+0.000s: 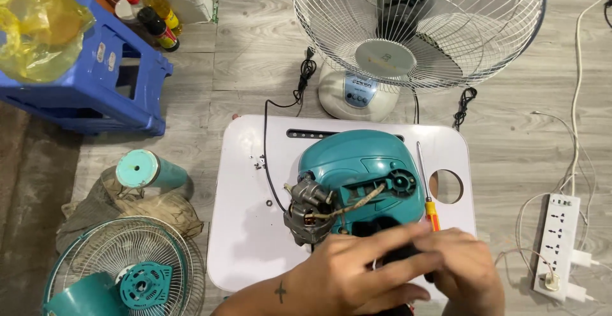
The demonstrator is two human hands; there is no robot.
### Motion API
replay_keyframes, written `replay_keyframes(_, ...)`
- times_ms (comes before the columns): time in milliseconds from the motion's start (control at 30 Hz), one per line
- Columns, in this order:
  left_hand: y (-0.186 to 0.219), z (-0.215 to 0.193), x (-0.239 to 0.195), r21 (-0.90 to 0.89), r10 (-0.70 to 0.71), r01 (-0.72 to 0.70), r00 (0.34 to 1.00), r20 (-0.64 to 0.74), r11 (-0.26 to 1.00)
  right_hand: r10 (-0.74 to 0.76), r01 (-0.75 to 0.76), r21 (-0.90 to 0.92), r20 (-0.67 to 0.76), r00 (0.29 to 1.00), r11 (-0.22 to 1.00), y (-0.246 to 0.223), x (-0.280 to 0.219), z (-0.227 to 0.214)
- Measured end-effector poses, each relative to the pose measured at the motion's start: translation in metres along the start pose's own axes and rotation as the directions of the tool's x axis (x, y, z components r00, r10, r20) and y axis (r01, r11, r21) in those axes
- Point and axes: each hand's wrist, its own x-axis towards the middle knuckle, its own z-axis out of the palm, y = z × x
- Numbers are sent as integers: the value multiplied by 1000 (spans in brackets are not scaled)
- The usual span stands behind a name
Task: The person works on a disassembled teal fan motor placed on a white table. They use a screwdriver to adjust internal components and then wipe the motor and fan housing with a black cloth.
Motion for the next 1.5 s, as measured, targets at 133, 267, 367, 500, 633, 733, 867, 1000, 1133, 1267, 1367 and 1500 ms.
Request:
replay_keyframes(133,-2,4,-1,52,0,0,1000,-10,999,-36,38,-5,194,980,999,-18,27,-19)
replay_keyframes(267,1,6,-6,109,-38,59,982,-184,992,115,-126,25,264,958,992,-38,46,-30)
replay_keyframes(367,0,10,-10,82,-68,90,967,-244,992,22,-61,195,197,980,979,-33,40,-29)
replay_keyframes(500,-6,16,-16,62,-144,162,963,-228,985,104,102,475,-389,915,874,-2,4,-13)
replay_keyframes(633,-11,24,-18,103,-134,151,979,-153,983,133,169,641,-395,909,748,-25,23,22)
replay_keyframes(733,-15,14,-26,96,-111,110,994,2,989,222,65,647,-352,909,760,-55,41,26)
replay_keyframes(867,-39,10,-44,100,103,-81,966,-238,992,177,-13,363,-422,889,932,-51,39,18)
replay_keyframes(1000,-65,20,-49,189,48,64,844,-534,980,-121,57,-175,-383,916,983,-53,67,10)
replay_keyframes(1133,-56,1,-27,123,-156,219,908,-388,968,-94,38,-356,-140,986,934,-94,114,-1)
replay_keyframes(1267,-53,-10,-16,3,-265,275,930,-255,961,-209,238,-424,114,971,874,-97,140,-3)
replay_keyframes(1367,-58,-14,-13,-12,-279,283,937,-211,959,-278,343,-479,204,939,808,-86,138,-2)
replay_keyframes(1500,-59,-20,-11,-52,-280,275,941,-188,960,-249,322,-524,206,946,788,-78,129,-2)
